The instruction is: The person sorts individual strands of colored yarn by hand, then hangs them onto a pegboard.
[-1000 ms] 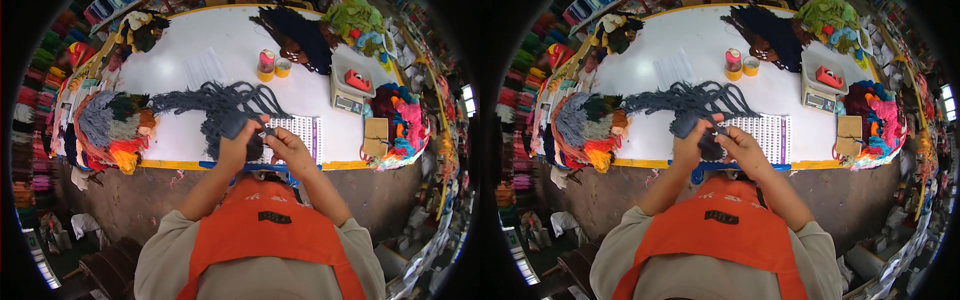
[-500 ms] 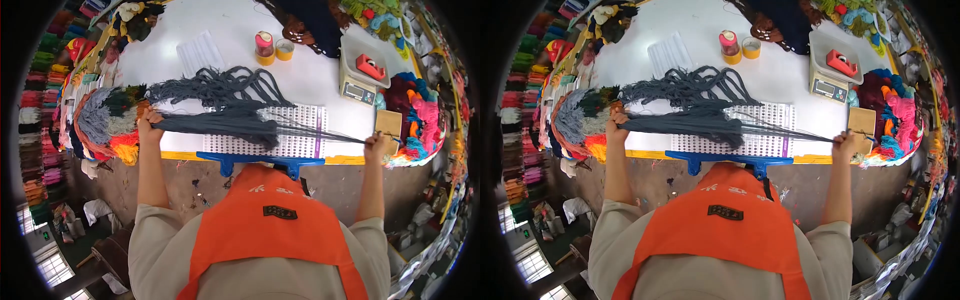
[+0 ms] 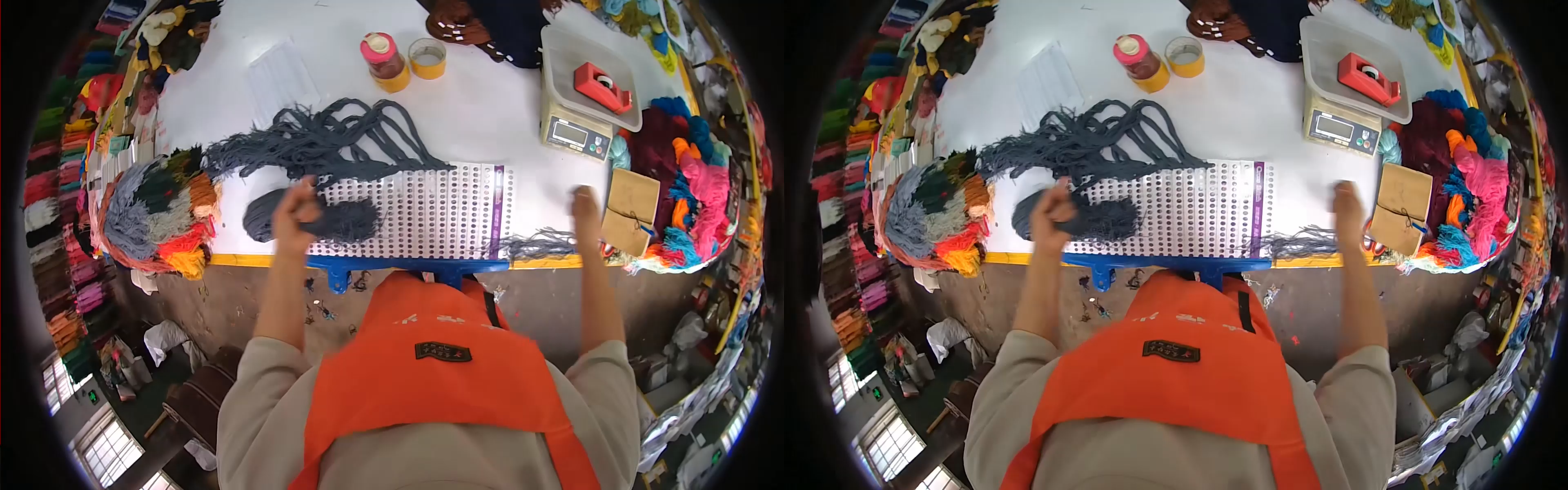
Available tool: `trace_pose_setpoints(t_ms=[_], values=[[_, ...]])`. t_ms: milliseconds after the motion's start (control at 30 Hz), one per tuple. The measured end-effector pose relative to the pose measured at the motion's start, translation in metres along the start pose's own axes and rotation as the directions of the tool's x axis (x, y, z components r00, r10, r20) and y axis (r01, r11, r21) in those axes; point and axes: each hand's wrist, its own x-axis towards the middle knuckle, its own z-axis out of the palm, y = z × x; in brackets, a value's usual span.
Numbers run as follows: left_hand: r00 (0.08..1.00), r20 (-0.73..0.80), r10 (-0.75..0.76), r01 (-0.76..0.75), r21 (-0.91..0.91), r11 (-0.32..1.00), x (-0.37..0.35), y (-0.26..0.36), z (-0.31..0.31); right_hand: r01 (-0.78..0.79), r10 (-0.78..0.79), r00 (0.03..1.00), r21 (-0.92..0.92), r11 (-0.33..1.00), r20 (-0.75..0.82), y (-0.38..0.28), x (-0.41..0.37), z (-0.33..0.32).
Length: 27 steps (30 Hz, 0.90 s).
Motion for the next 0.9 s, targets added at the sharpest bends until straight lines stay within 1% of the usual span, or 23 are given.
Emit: trace_pose_setpoints(t_ms=[33, 67, 100, 133, 167, 200, 233, 300, 333, 400, 433, 467, 533, 567, 600, 633, 667, 700, 767, 800, 833, 867, 900], values=[[0.991, 0.036, -0.126, 0.127, -0.03, 0.991, 0.014, -0.036, 0.02, -0.001, 0.006, 0.997, -0.06, 0.998, 0.083, -0.04, -0.004, 0.042], [0.965, 0.059, -0.254, 0.255, -0.021, 0.967, 0.029, -0.068, 0.038, -0.019, 0.037, 0.992, -0.157, 0.988, 0.117, -0.077, -0.005, 0.079], [0.953, 0.015, -0.303, 0.302, 0.049, 0.952, 0.043, -0.097, 0.057, -0.018, 0.044, 0.981, -0.14, 0.99, 0.19, -0.068, 0.002, 0.107], [0.938, -0.027, -0.345, 0.346, 0.105, 0.932, 0.055, -0.12, 0.077, -0.092, 0.142, 0.961, -0.212, 0.973, 0.235, -0.079, 0.006, 0.133], [0.941, -0.06, -0.333, 0.338, 0.208, 0.918, 0.068, -0.14, 0.095, 0.071, -0.02, 0.974, -0.218, 0.973, 0.227, -0.079, 0.01, 0.154], [0.944, -0.09, -0.317, 0.33, 0.308, 0.893, 0.082, -0.158, 0.109, 0.035, 0.035, 0.961, -0.248, 0.968, 0.274, -0.065, 0.017, 0.175], [0.95, -0.125, -0.285, 0.311, 0.38, 0.871, 0.094, -0.173, 0.117, -0.045, 0.116, 0.934, -0.21, 0.977, 0.338, -0.076, 0.022, 0.183], [0.961, -0.193, -0.198, 0.272, 0.521, 0.809, 0.112, -0.199, 0.129, 0.084, 0.044, 0.926, -0.318, 0.944, 0.376, -0.073, 0.028, 0.197], [0.958, -0.202, -0.205, 0.282, 0.522, 0.805, 0.117, -0.207, 0.133, 0.073, 0.075, 0.917, -0.348, 0.935, 0.392, -0.063, 0.032, 0.202], [0.933, -0.3, -0.202, 0.359, 0.705, 0.611, 0.126, -0.223, 0.134, 0.09, 0.059, 0.915, -0.346, 0.934, 0.398, -0.06, 0.034, 0.2], [0.949, -0.274, -0.154, 0.312, 0.766, 0.561, 0.129, -0.232, 0.128, 0.117, 0.032, 0.917, -0.345, 0.931, 0.398, -0.059, 0.035, 0.199], [0.948, -0.277, -0.158, 0.317, 0.767, 0.558, 0.136, -0.243, 0.115, 0.112, 0.037, 0.916, -0.345, 0.932, 0.398, -0.057, 0.036, 0.198], [0.983, -0.165, -0.075, 0.18, 0.93, 0.32, 0.149, -0.262, 0.089, 0.096, 0.017, 0.915, -0.26, 0.961, 0.402, -0.054, 0.035, 0.196], [0.999, -0.044, 0.028, 0.034, 0.962, 0.27, 0.148, -0.269, 0.084, 0.091, 0.022, 0.916, -0.259, 0.962, 0.401, -0.052, 0.036, 0.195], [0.999, -0.044, 0.025, 0.036, 0.963, 0.266, 0.141, -0.264, 0.097, 0.046, 0.047, 0.912, -0.216, 0.975, 0.408, -0.05, 0.037, 0.195], [0.997, 0.041, 0.064, -0.05, 0.988, 0.147, 0.135, -0.257, 0.111, 0.001, 0.071, 0.907, -0.172, 0.985, 0.415, -0.048, 0.038, 0.194], [0.987, 0.131, 0.091, -0.133, 0.991, 0.022, 0.132, -0.253, 0.119, -0.003, 0.074, 0.907, -0.171, 0.985, 0.414, -0.047, 0.039, 0.194], [0.988, 0.13, 0.087, -0.132, 0.991, 0.02, 0.135, -0.254, 0.116, 0.013, 0.052, 0.909, -0.154, 0.988, 0.413, -0.046, 0.039, 0.194], [0.987, 0.149, 0.054, -0.159, 0.919, 0.361, 0.145, -0.254, 0.111, 0.026, 0.033, 0.911, -0.138, 0.99, 0.41, -0.048, 0.041, 0.193], [0.988, 0.148, 0.052, -0.157, 0.919, 0.361, 0.15, -0.254, 0.107, -0.066, 0.114, 0.892, -0.123, 0.99, 0.437, -0.05, 0.044, 0.192], [0.987, 0.162, -0.009, -0.147, 0.919, 0.366, 0.155, -0.253, 0.103, -0.157, 0.192, 0.864, -0.112, 0.981, 0.465, -0.052, 0.047, 0.191], [0.982, 0.175, -0.07, -0.137, 0.918, 0.371, 0.157, -0.251, 0.107, -0.159, 0.194, 0.864, -0.114, 0.981, 0.464, -0.053, 0.048, 0.19], [0.982, 0.174, -0.073, -0.134, 0.918, 0.373, 0.157, -0.249, 0.11, -0.158, 0.185, 0.858, -0.096, 0.983, 0.48, -0.053, 0.048, 0.19]])
